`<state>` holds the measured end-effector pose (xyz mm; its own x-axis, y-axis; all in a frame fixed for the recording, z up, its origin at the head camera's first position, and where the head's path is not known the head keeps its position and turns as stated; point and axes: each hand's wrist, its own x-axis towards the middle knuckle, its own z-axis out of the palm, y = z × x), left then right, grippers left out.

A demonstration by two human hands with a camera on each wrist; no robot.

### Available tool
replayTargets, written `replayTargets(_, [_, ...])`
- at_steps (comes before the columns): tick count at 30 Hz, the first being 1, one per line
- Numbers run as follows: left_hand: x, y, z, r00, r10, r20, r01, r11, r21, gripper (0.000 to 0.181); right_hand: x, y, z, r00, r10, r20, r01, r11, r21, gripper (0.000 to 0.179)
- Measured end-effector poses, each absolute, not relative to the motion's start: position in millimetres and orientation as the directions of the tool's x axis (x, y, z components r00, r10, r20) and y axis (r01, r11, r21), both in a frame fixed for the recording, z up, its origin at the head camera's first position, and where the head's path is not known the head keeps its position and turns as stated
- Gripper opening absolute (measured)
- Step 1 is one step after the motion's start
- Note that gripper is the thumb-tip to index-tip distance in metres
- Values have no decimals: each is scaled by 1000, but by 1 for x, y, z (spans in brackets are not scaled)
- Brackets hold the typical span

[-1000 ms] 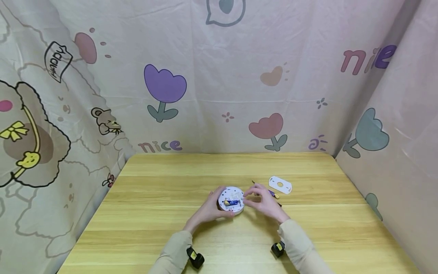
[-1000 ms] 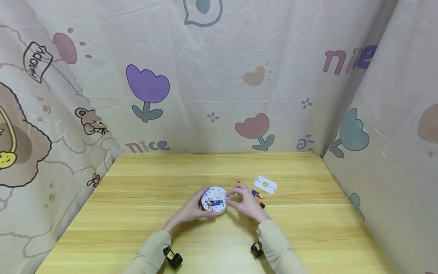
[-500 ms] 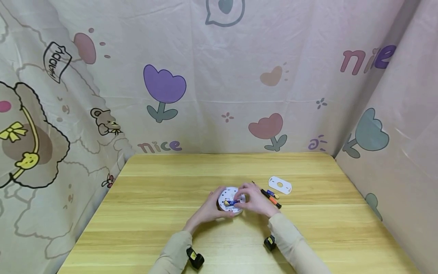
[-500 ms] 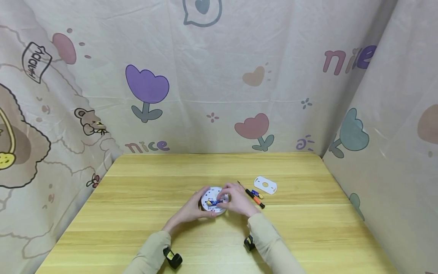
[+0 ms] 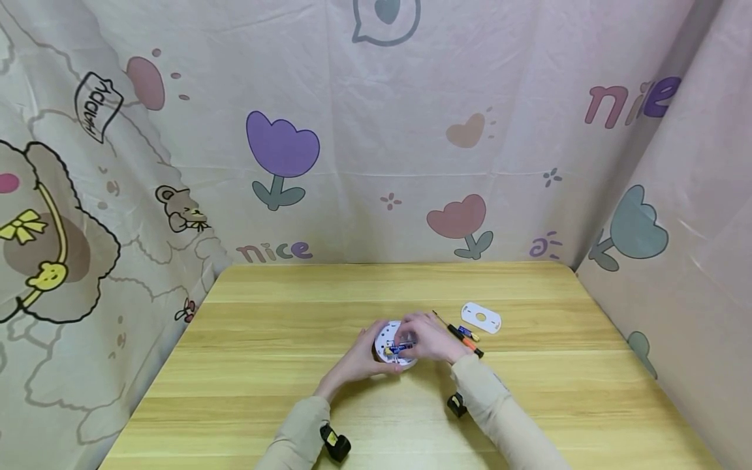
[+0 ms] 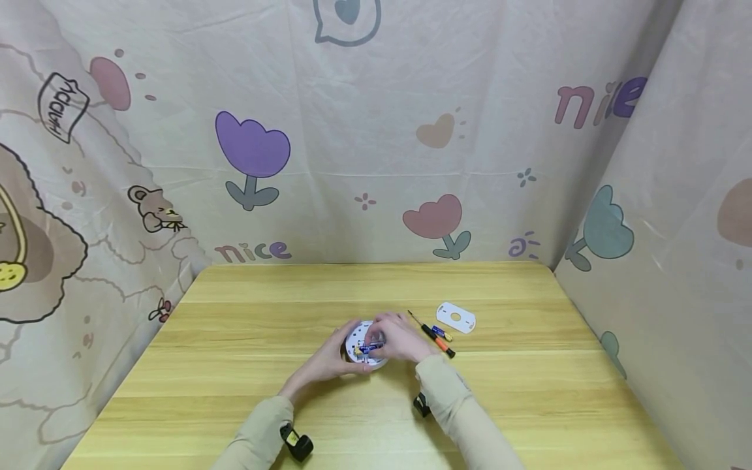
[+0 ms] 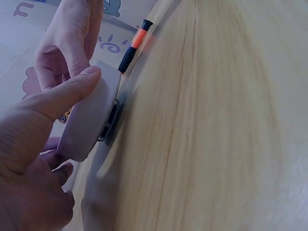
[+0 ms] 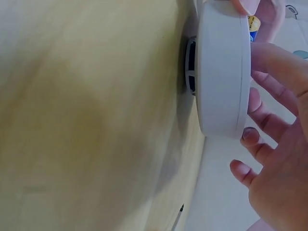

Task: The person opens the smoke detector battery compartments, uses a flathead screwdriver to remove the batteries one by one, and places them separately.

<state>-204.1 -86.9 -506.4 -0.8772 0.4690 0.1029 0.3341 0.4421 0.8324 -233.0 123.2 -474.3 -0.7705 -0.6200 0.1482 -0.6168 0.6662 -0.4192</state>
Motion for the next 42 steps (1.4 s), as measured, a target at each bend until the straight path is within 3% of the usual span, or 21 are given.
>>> replayTargets(13, [-203, -85, -505, -872, 477, 110, 344, 437, 831, 99, -235, 118, -467, -722, -677, 142, -690, 691, -216, 21])
replayTargets(18, [-204, -85, -504, -870, 480, 109, 347, 441, 827, 98, -236, 118, -467, -721, -681, 133, -692, 694, -200, 21])
replayTargets(26, [-204, -86, -504, -878, 470, 94, 332, 454, 827, 102, -238, 121, -470, -685, -709, 168, -726, 647, -233, 16])
replayTargets(42, [-205, -85, -505, -885, 456, 92, 322, 457, 829, 102, -241, 132, -480, -696, -684, 220, -674, 516, -529, 10])
